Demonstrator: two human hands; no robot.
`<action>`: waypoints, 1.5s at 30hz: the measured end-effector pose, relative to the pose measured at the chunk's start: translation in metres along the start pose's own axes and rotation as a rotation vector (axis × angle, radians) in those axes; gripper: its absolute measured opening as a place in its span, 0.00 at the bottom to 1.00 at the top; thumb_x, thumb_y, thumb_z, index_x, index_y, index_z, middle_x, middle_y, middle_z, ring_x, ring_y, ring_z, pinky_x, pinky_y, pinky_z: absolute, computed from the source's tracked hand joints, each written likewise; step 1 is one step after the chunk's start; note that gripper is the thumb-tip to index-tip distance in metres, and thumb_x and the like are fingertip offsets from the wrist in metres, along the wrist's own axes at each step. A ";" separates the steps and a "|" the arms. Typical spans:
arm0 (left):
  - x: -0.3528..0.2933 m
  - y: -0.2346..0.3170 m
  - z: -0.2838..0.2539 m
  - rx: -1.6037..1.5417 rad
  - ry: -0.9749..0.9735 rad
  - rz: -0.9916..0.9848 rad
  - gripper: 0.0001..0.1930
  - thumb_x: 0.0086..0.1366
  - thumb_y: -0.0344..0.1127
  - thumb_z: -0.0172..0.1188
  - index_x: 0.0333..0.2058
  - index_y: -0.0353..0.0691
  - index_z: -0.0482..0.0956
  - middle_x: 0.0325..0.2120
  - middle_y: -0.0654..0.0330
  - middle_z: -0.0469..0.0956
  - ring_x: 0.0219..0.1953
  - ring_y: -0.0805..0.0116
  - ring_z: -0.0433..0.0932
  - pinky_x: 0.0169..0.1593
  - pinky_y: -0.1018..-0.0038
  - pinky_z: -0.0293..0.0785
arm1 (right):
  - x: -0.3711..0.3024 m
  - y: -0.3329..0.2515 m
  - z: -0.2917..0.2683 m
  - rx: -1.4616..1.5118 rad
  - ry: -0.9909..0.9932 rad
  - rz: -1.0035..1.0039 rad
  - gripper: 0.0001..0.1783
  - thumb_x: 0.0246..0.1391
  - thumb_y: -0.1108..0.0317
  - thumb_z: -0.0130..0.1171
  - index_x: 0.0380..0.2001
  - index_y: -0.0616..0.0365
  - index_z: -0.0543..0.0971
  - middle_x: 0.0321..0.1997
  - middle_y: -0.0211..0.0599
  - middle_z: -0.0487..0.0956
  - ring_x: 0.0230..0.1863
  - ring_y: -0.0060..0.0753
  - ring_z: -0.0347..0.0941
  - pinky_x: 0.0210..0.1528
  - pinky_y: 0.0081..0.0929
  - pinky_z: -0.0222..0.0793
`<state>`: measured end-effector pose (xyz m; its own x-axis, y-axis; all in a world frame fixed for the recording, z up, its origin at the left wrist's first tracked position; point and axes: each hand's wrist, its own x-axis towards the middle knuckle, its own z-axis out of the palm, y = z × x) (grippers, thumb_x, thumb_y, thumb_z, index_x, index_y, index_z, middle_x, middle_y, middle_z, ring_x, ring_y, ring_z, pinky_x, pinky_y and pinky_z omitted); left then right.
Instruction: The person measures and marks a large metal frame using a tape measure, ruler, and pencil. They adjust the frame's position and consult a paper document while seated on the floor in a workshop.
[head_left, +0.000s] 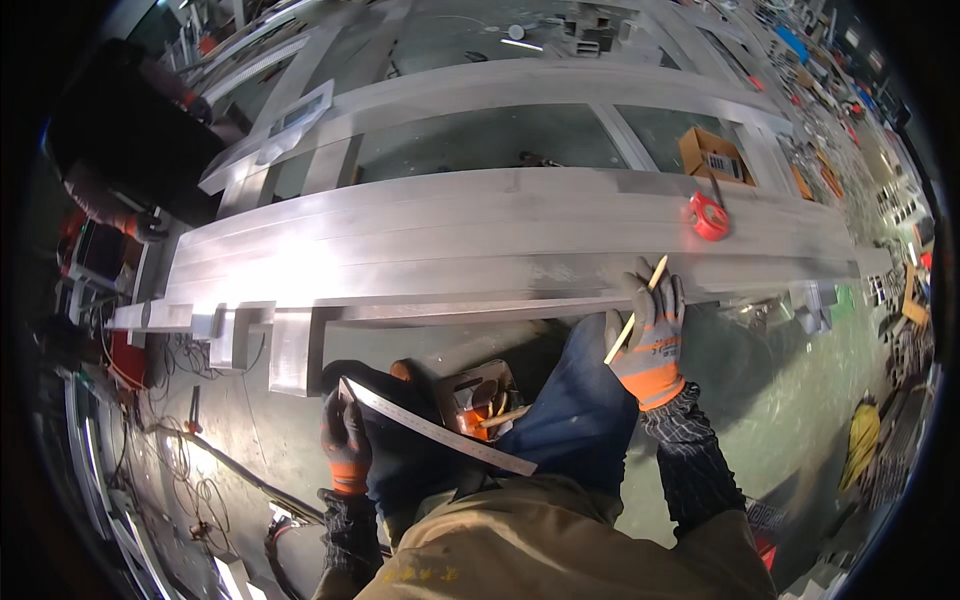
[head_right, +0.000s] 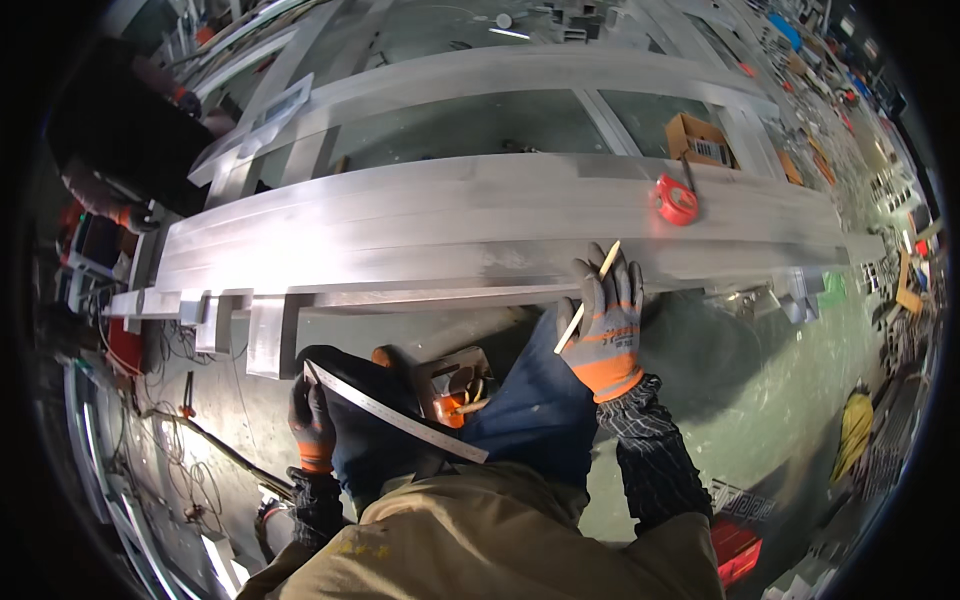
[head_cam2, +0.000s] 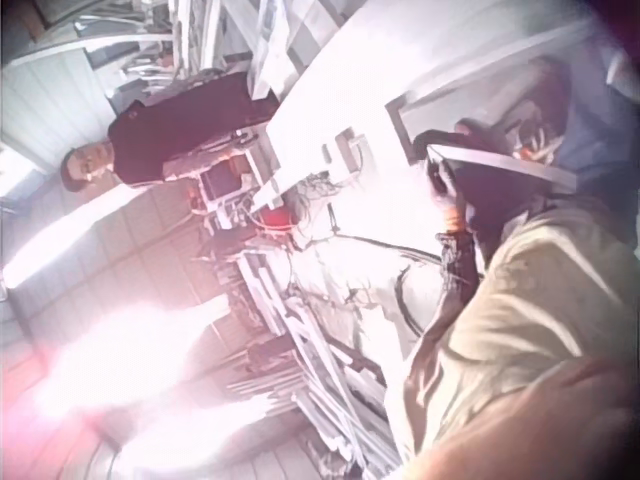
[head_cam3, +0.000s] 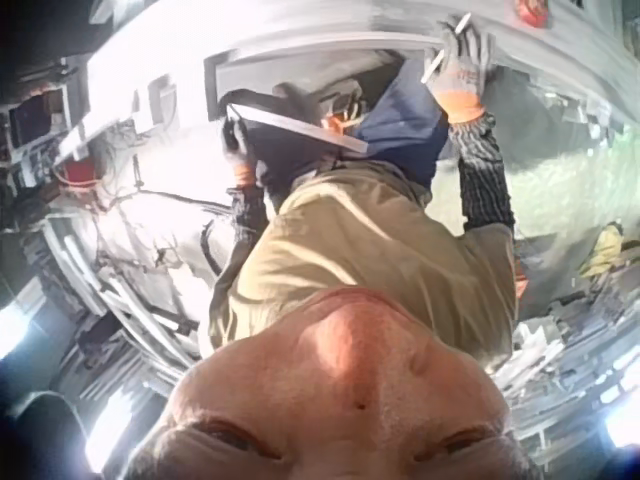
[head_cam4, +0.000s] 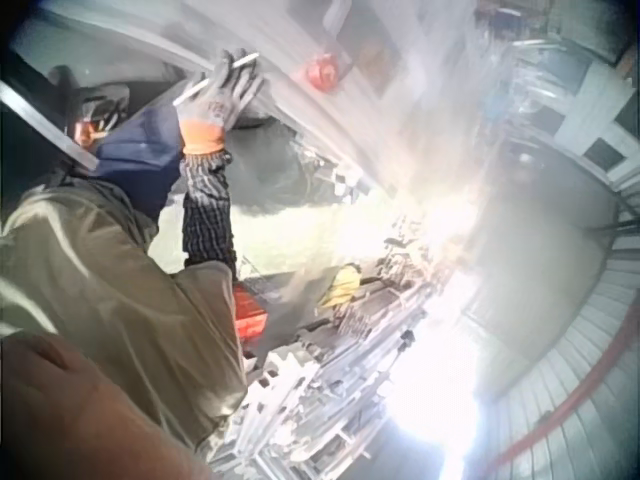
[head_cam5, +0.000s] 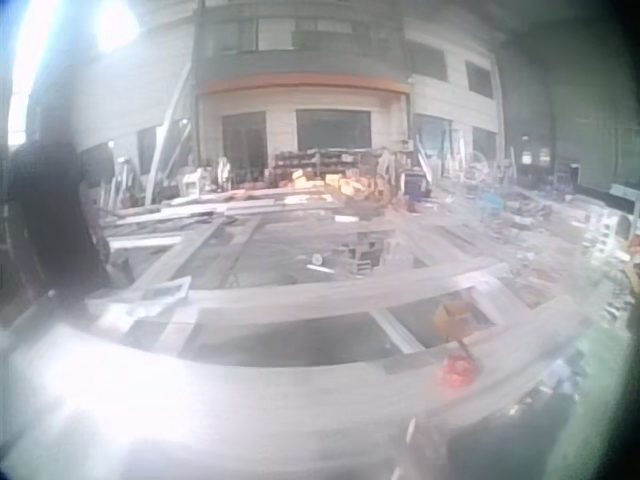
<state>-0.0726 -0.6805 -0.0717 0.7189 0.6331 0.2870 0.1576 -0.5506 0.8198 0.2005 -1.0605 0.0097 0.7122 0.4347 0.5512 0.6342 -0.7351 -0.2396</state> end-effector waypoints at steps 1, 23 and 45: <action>-0.013 -0.011 -0.003 -0.032 0.003 -0.087 0.18 0.78 0.34 0.54 0.60 0.29 0.74 0.51 0.49 0.81 0.53 0.60 0.80 0.58 0.68 0.74 | 0.000 -0.001 0.001 -0.035 -0.070 -0.014 0.32 0.50 0.68 0.66 0.60 0.59 0.73 0.69 0.54 0.71 0.70 0.66 0.63 0.75 0.64 0.49; -0.027 -0.018 0.004 0.174 0.189 -0.025 0.19 0.67 0.36 0.66 0.55 0.42 0.78 0.41 0.50 0.82 0.42 0.46 0.83 0.44 0.61 0.81 | 0.003 -0.009 0.024 -0.102 -0.076 -0.097 0.34 0.55 0.61 0.68 0.63 0.60 0.71 0.72 0.49 0.69 0.76 0.59 0.58 0.81 0.58 0.42; -0.021 -0.017 0.013 0.076 0.165 -0.033 0.15 0.72 0.31 0.61 0.54 0.34 0.78 0.42 0.47 0.83 0.44 0.51 0.84 0.48 0.65 0.79 | 0.017 -0.011 0.026 -0.064 -0.029 -0.063 0.33 0.51 0.59 0.69 0.58 0.59 0.74 0.65 0.51 0.74 0.69 0.63 0.64 0.78 0.63 0.46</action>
<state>-0.0814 -0.6919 -0.0981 0.5927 0.7285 0.3435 0.2340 -0.5638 0.7920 0.2133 -1.0313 0.0009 0.6806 0.4951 0.5400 0.6578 -0.7375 -0.1529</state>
